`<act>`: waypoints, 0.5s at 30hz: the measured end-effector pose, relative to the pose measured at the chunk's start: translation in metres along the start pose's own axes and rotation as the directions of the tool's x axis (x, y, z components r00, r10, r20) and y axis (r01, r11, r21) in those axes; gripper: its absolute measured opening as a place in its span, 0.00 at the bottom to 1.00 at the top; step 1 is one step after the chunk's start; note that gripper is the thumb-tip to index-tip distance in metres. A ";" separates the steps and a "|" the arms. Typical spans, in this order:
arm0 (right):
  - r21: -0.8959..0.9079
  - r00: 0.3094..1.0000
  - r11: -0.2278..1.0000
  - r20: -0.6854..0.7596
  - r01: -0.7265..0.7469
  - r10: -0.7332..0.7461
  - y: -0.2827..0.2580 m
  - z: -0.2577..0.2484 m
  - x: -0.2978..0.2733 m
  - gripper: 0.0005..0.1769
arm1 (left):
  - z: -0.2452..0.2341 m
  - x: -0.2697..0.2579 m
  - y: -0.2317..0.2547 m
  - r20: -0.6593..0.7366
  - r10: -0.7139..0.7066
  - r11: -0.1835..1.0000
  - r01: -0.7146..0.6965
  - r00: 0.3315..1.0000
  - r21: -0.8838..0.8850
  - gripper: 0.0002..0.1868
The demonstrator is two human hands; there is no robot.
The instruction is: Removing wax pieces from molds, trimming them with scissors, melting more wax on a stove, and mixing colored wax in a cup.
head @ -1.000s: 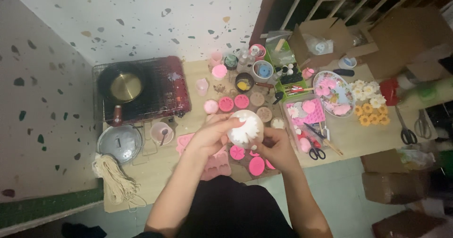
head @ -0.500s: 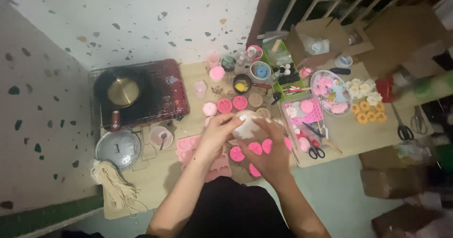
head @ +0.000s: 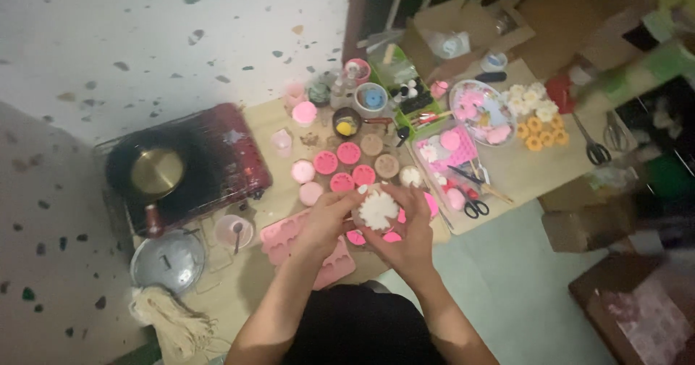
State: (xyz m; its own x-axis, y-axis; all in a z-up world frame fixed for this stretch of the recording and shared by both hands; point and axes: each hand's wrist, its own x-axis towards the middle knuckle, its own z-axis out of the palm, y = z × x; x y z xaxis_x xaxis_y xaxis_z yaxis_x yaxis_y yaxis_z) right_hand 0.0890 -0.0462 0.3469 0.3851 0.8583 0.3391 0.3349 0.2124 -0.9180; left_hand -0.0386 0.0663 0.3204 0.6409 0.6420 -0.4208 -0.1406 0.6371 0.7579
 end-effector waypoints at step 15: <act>0.181 0.984 0.978 -0.123 -0.103 0.127 0.131 -0.164 0.018 0.51 | 0.115 0.150 -0.096 -0.079 -0.215 0.976 0.217 0.973 0.013 0.16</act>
State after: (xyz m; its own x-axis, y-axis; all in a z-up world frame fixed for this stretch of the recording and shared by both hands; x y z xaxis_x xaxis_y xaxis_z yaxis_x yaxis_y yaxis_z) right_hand 0.2806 -0.0797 0.2665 0.5275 0.8142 0.2427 0.1318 0.2038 -0.9701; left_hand 0.1573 0.0528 0.2420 0.5945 0.5217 -0.6118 0.0114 0.7554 0.6552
